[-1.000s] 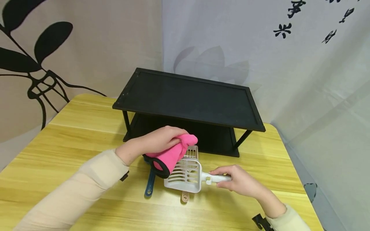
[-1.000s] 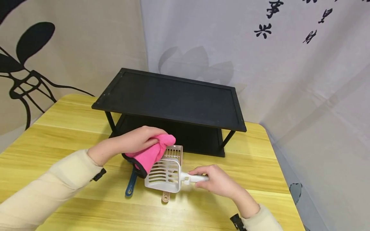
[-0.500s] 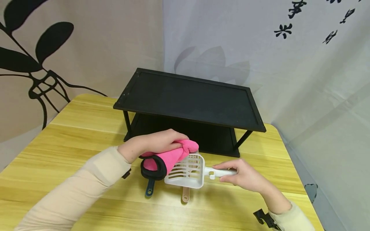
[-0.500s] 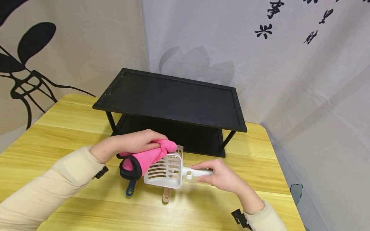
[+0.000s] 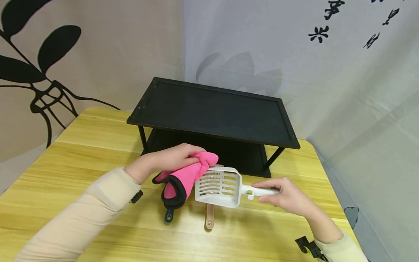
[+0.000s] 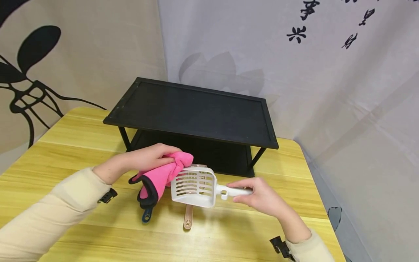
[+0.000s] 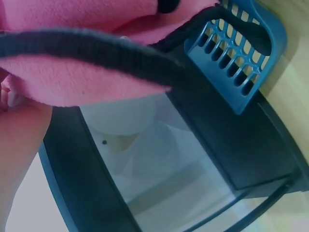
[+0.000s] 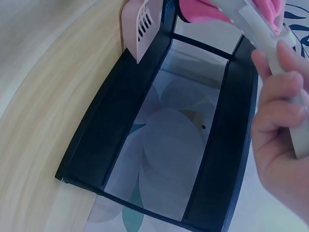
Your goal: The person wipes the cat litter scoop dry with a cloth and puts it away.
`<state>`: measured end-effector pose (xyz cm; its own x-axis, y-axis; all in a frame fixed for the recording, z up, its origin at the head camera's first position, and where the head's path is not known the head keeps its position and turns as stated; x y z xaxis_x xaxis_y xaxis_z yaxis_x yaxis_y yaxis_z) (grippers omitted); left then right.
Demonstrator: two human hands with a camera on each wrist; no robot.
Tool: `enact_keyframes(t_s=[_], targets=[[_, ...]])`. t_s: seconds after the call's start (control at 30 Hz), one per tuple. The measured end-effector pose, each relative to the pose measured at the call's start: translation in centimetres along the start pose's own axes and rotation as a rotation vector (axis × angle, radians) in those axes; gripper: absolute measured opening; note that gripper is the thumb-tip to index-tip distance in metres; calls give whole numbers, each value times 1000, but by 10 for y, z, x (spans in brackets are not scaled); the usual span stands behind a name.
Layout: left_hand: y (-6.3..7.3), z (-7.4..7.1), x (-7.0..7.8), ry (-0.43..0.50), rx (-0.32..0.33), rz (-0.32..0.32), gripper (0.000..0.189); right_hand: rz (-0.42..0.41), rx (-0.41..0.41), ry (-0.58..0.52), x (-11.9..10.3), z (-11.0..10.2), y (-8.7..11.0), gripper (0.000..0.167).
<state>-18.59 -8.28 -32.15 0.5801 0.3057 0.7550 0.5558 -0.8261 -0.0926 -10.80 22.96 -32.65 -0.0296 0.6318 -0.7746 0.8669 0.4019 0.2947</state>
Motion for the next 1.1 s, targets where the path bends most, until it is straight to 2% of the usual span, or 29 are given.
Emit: enact_keyframes(t_s=[0.17, 0.3, 0.4, 0.53, 0.67, 0.8, 0.9, 1.1], targets=[[4, -7, -8, 97, 140, -52, 26, -76, 2, -74, 5, -4, 2, 36], [2, -10, -13, 194, 219, -67, 27, -144, 17, -123, 12, -6, 0, 33], [1, -11, -14, 196, 267, -80, 24, -177, 35, -164, 18, -7, -1, 32], [3, -11, -17, 221, 326, -130, 20, -215, 44, -208, 22, -9, -3, 42], [0, -5, -15, 319, 309, -134, 22, -263, -10, -241, 19, -5, -9, 45], [-8, 5, -8, 393, 264, -69, 20, -267, -78, -275, 15, 4, -20, 40], [-12, 12, -6, 438, 252, -36, 19, -250, -94, -293, 17, 9, -29, 36], [-12, 18, -4, 549, 190, -69, 28, -251, -128, -306, 25, 11, -35, 40]])
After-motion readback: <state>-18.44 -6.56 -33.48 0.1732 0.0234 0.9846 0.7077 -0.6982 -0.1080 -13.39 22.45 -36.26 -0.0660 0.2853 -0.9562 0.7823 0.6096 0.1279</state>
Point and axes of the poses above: each hand's wrist, its own y-axis away from the middle knuckle, its own z-axis out of the palm, x = y × z, the point moved 2 cm from there along -y, towards the middle knuckle, and after that the axes turned 10 degrees about z, right-handed, at the moved point
